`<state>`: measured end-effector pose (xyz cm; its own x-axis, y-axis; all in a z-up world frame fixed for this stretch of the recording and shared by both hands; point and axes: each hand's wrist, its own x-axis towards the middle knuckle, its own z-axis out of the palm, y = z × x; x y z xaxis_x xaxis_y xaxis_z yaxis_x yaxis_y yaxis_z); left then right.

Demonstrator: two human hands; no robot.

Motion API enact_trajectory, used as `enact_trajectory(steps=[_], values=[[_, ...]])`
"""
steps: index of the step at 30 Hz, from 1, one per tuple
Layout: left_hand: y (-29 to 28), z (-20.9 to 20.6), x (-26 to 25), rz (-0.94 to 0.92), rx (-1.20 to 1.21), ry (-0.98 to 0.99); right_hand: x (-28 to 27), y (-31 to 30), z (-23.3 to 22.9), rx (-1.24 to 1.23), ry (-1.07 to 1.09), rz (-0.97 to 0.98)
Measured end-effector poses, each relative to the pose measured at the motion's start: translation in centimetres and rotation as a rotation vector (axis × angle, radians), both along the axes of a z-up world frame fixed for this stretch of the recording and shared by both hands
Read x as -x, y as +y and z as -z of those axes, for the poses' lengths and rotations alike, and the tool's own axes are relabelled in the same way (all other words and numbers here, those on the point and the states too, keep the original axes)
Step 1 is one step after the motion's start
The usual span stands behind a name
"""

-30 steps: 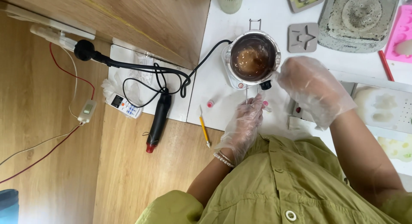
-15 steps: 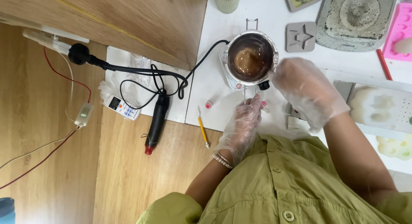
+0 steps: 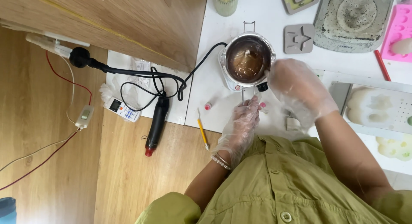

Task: Preparing and coloring melted wax for candle making.

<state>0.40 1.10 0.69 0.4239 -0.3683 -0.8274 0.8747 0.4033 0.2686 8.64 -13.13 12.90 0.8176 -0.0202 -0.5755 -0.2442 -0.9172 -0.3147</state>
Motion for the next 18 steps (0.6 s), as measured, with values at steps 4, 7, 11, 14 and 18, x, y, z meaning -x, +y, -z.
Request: enact_trajectory(steps=[4,7,11,14,18], values=[[-0.1,2.3,0.5,0.032,-0.088,-0.223,-0.8,1.9,-1.8,-0.022,0.214,0.113],[0.3,-0.5,0.4,0.020,-0.018,-0.207,0.2,0.6,-0.3,0.030,0.230,0.047],[0.3,0.0,0.7,-0.010,-0.042,-0.146,1.0,0.2,1.3,-0.060,0.258,0.104],[0.9,-0.8,0.7,-0.069,0.129,-0.214,0.8,0.8,0.6,0.011,-0.111,-0.147],[1.0,-2.4,-0.2,-0.026,0.054,-0.216,1.9,-0.5,1.4,-0.015,-0.027,0.063]])
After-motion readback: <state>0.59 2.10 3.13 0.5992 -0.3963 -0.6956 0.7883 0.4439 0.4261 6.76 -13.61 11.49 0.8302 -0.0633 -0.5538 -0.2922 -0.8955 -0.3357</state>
